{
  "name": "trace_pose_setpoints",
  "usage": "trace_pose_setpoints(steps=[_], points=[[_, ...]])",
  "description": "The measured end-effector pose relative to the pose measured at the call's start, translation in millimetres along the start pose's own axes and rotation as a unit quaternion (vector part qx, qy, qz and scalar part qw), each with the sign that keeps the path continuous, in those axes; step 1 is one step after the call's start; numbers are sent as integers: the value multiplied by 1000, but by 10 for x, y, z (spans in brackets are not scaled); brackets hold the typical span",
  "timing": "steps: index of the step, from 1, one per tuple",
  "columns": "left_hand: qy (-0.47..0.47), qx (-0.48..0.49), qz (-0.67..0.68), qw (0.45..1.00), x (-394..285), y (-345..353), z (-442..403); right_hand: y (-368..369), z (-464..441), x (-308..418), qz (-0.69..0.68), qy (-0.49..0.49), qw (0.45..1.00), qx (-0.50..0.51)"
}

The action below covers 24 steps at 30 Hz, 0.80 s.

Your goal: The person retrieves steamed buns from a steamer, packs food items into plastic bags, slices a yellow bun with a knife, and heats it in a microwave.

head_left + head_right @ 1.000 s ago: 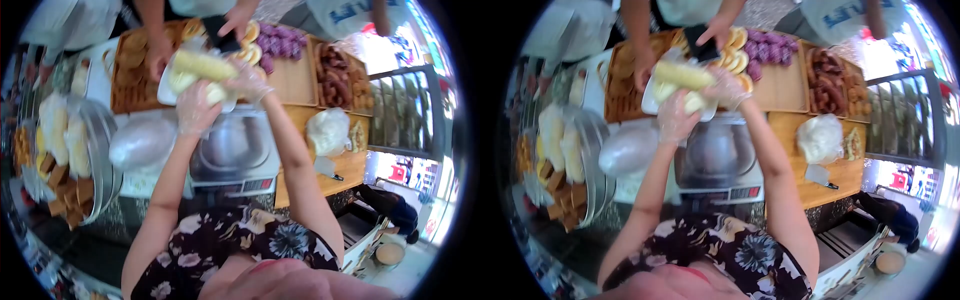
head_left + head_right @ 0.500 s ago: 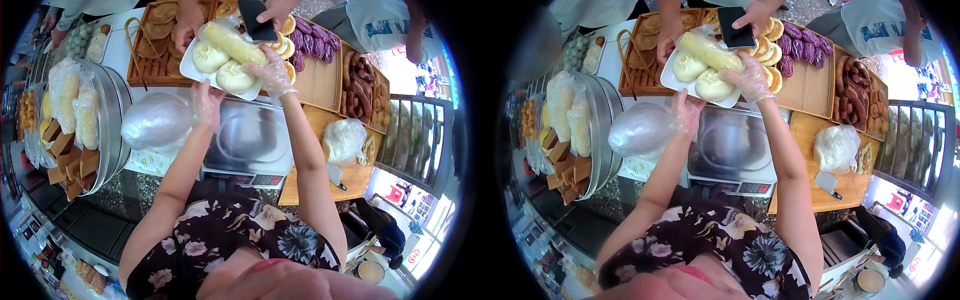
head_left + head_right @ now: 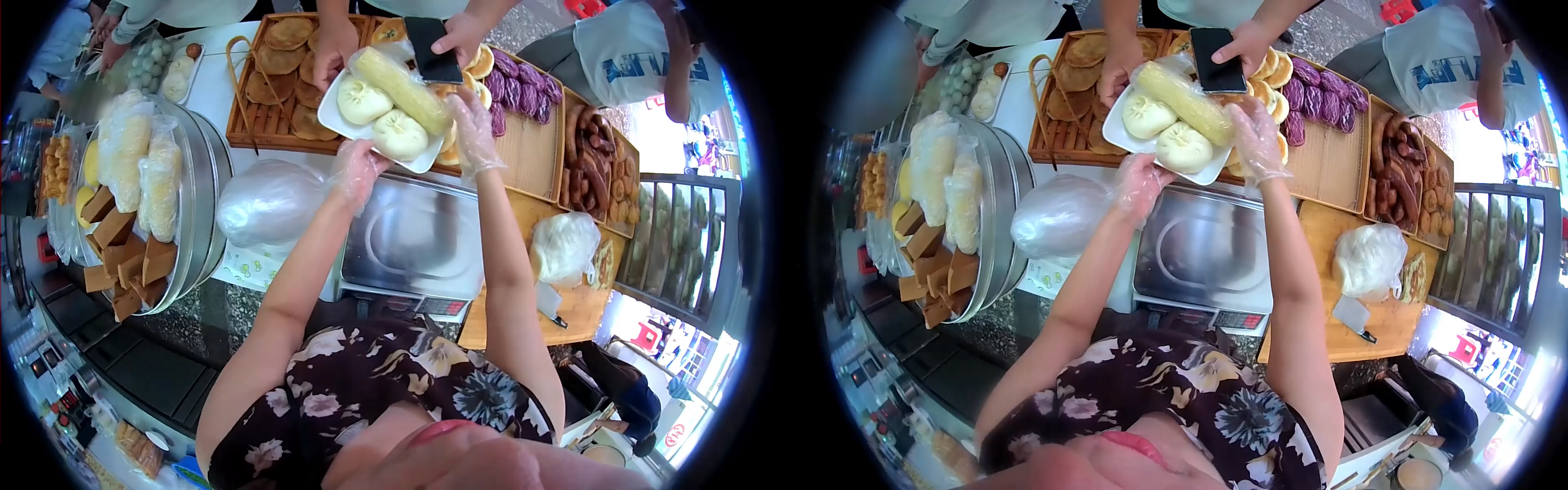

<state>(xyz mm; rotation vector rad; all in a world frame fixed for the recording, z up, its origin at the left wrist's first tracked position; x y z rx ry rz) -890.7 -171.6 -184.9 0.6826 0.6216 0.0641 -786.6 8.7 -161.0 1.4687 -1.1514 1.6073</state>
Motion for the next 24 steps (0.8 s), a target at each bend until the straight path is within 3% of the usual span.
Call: trace_pose_setpoints(steps=[5, 8, 11, 12, 14, 17, 19, 21, 23, 24], points=[[-15, 27, -54, 998, 23, -108, -6, -229, 187, -118, 26, 23, 997, -69], [-63, -42, -101, 992, 50, -117, 267, -386, 498, -193, 3, 30, 994, -105], [-57, 66, -215, 973, 87, -324, 691, -554, 940, -200, 14, 95, 987, -127], [-46, 114, -242, 962, 47, -426, 854, -606, 1053, -384, -16, 64, 989, -132], [-58, 189, -310, 930, -230, -567, 1159, -659, 1338, -485, -28, 99, 984, -143], [8, 221, -364, 905, -678, -819, 1470, -543, 1907, -391, -91, 156, 969, -166], [68, 172, -337, 923, -934, -1064, 1502, -374, 2229, -396, -102, 176, 960, -190], [187, 141, -369, 900, -1270, -1253, 1555, -185, 2385, -396, -111, 194, 951, -213], [374, 106, -331, 860, -1463, -1536, 1419, -11, 2537, -421, -96, 215, 953, -190], [450, 58, -427, 783, -1659, -1599, 1435, 76, 2581, -403, -95, 213, 953, -194]])
Point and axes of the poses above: each hand's wrist, its own z-axis away from the middle knuckle, its own y-axis out of the palm, x = y × z, the point moved 1 cm from there along -z, towards the middle knuckle, and after that the axes turned 14 degrees about -x, right-handed, at the moved point
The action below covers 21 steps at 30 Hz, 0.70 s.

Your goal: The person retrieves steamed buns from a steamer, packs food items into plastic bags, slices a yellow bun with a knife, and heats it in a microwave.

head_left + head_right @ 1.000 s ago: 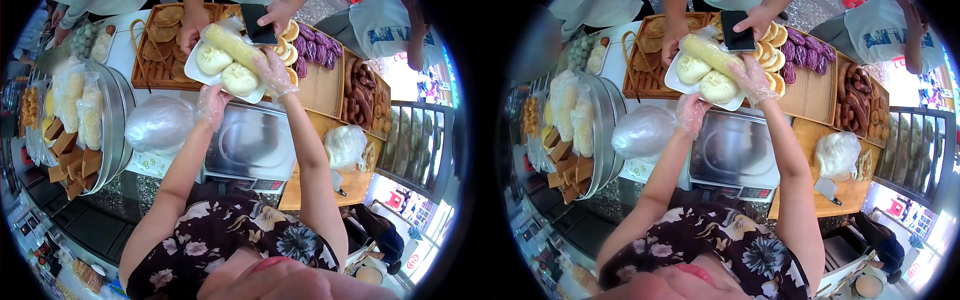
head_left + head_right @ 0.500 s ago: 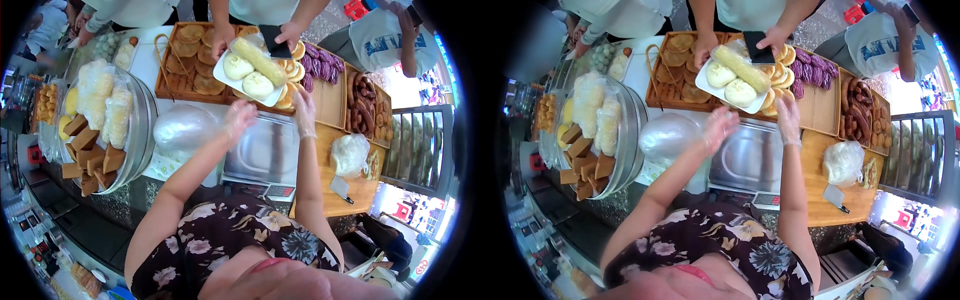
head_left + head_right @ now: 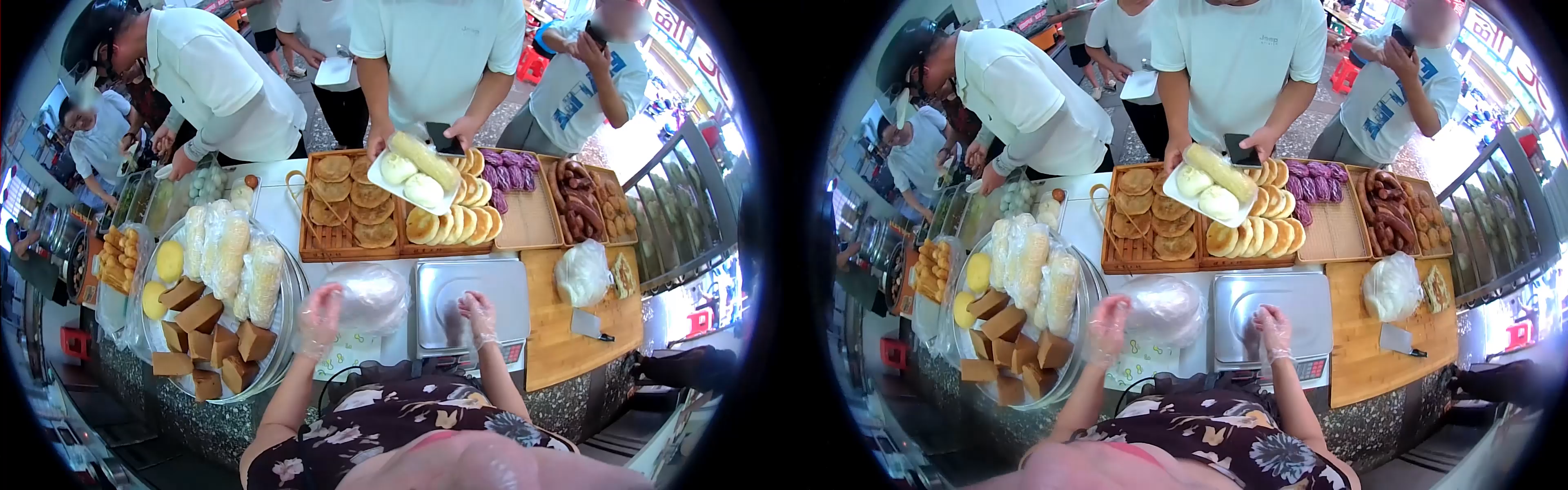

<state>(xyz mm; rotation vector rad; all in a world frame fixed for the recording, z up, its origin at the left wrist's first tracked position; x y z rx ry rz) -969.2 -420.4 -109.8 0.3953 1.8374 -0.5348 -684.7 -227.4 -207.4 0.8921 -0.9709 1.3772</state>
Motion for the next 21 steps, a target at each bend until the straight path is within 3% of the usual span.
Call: trace_pose_setpoints(steps=[1, 2, 4, 7, 10, 21], points=[[68, -23, -134, 988, -22, -172, -88, 70, 68, -25, -5, 2, 1000, 22], [69, -21, -132, 989, 23, -287, -144, 130, 128, -38, -11, 2, 999, 45], [233, -67, -261, 934, 123, -450, -262, 219, 227, -22, 4, -10, 998, 58], [287, -45, -294, 911, 344, -630, -354, 379, 363, 131, 47, -34, 995, 81], [325, -25, -295, 898, 435, -674, -367, 460, 415, 135, 43, -35, 995, 85], [292, -13, -313, 904, 530, -682, -343, 519, 502, -80, 79, -29, 989, 121]])
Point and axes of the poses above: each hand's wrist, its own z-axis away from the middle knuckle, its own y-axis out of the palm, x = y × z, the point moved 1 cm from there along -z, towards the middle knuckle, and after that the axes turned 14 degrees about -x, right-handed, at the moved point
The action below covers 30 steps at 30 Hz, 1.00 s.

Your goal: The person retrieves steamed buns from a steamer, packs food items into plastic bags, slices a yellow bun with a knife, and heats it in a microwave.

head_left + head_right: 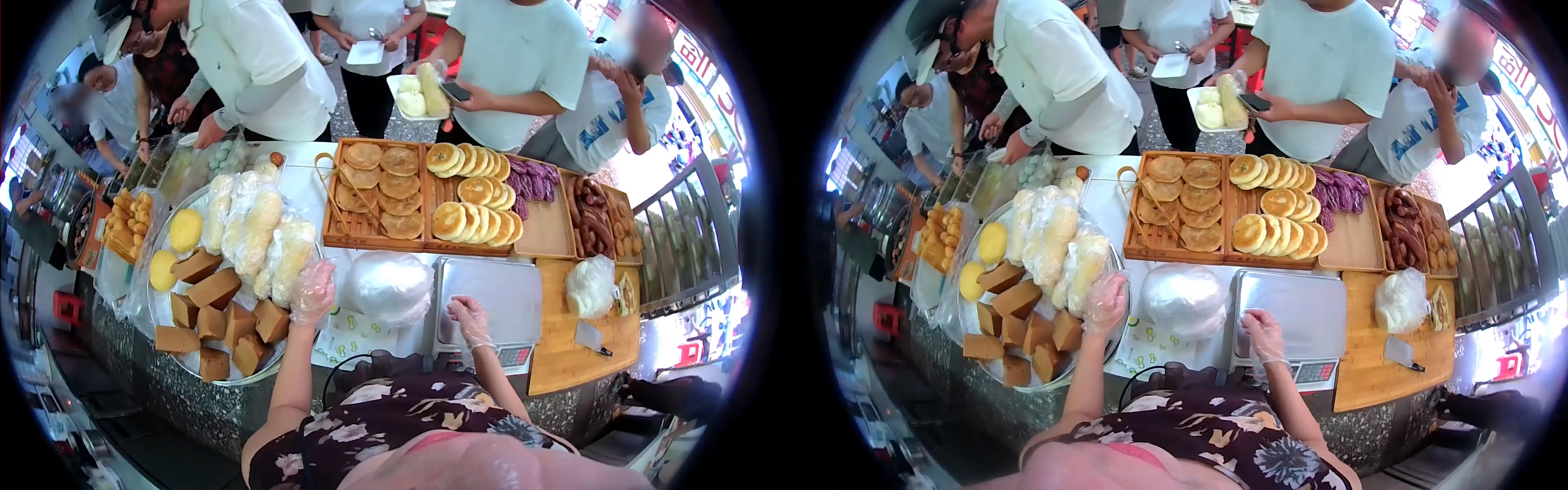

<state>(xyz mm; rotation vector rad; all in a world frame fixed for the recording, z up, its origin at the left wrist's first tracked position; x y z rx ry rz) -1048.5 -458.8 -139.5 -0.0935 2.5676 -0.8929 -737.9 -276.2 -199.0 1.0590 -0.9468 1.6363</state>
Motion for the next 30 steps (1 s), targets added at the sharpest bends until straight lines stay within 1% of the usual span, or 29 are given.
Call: trace_pose_setpoints(steps=[1, 3, 4, 5, 6, 7, 12, 18, 20, 24, 25, 26, 27, 28, 29, 30], points=[[2, 2, -4, 1000, -12, 20, -9, 12, 6, -24, -2, 0, 1000, -10], [12, 6, 6, 1000, 16, 56, 3, 74, 33, -4, 24, -5, 1000, 9], [15, 7, 4, 1000, 28, 68, 9, 88, 49, 16, 21, -6, 1000, -3], [-17, 22, 13, 1000, 8, 59, -11, 117, 60, 41, 38, -13, 999, 18], [-12, 23, 17, 1000, 9, 70, -4, 136, 67, 54, 56, -21, 997, 41], [-8, 22, 9, 1000, 20, 72, 6, 150, 26, -71, 40, -23, 998, 43], [3, 22, -7, 1000, 26, 96, 2, 183, 91, -23, 41, -37, 997, 57], [22, 14, -24, 999, -4, 88, 1, 161, 101, 6, 15, -22, 997, 75], [53, 7, -26, 998, -7, 87, -20, 141, 112, 46, 33, -32, 996, 77], [42, 7, -36, 998, 8, 103, 42, 117, 102, -4, 34, -39, 997, 61], [27, 22, -29, 999, 38, 72, 70, 118, 92, 1, 87, -67, 992, 64], [33, 33, -29, 998, 96, 77, 114, 92, 101, 15, 135, -91, 985, 49], [40, 43, -28, 998, 155, 103, 140, 76, 72, -48, 145, -100, 983, 52], [64, 41, -35, 997, 209, 147, 210, 65, 130, 50, 169, -138, 975, 39], [12, 68, -3, 998, 71, 121, 103, 35, 75, -22, 182, -164, 968, 45], [48, 28, 27, 998, 274, 243, 223, 37, 52, -52, 158, -158, 973, 54]])
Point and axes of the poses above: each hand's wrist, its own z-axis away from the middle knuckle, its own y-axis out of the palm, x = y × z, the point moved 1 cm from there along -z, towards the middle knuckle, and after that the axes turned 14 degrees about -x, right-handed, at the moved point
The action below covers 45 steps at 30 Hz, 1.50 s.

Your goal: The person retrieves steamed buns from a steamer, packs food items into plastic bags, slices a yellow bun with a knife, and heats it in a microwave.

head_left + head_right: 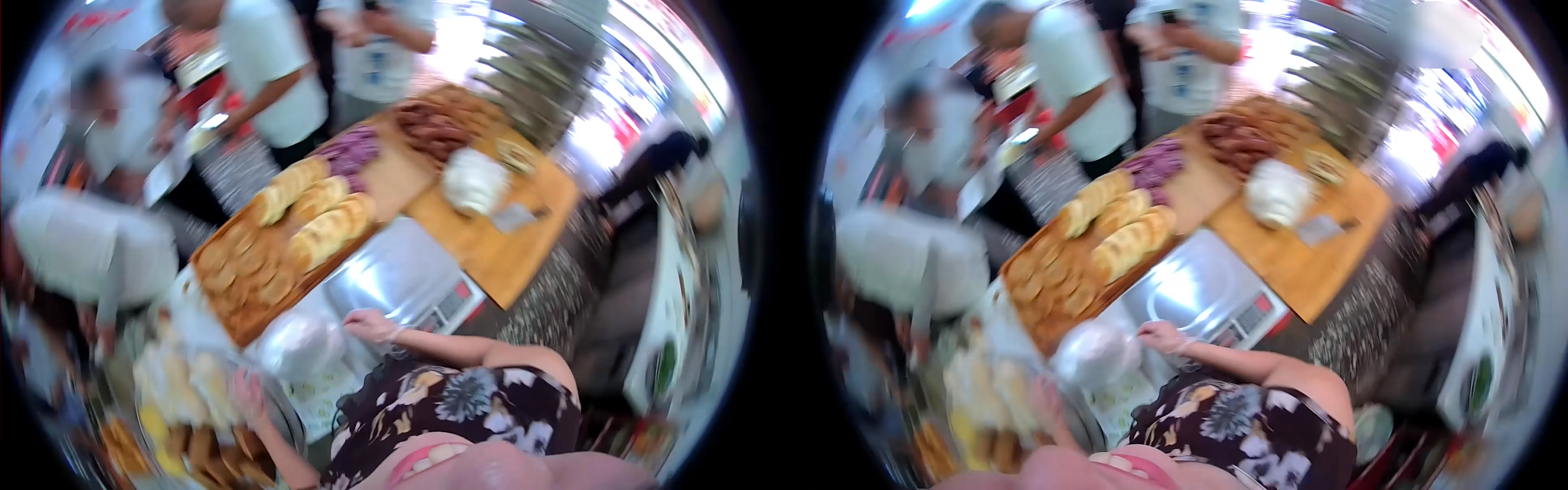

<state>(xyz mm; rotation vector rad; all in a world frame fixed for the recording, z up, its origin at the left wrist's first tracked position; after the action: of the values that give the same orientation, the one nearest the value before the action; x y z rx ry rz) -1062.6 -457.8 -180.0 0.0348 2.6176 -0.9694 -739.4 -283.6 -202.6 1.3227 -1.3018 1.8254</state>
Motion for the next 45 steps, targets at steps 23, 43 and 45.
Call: trace_pose_setpoints(steps=[23, 43, 45], points=[[11, 19, -84, 996, 21, -28, 34, 63, 98, 135, -92, 2, 996, -2], [-26, 31, -39, 998, -219, -131, -197, 193, 77, 134, -150, 83, 983, 66], [-17, 18, -42, 999, -173, -109, -146, 194, 78, 116, -158, 95, 980, 68]])
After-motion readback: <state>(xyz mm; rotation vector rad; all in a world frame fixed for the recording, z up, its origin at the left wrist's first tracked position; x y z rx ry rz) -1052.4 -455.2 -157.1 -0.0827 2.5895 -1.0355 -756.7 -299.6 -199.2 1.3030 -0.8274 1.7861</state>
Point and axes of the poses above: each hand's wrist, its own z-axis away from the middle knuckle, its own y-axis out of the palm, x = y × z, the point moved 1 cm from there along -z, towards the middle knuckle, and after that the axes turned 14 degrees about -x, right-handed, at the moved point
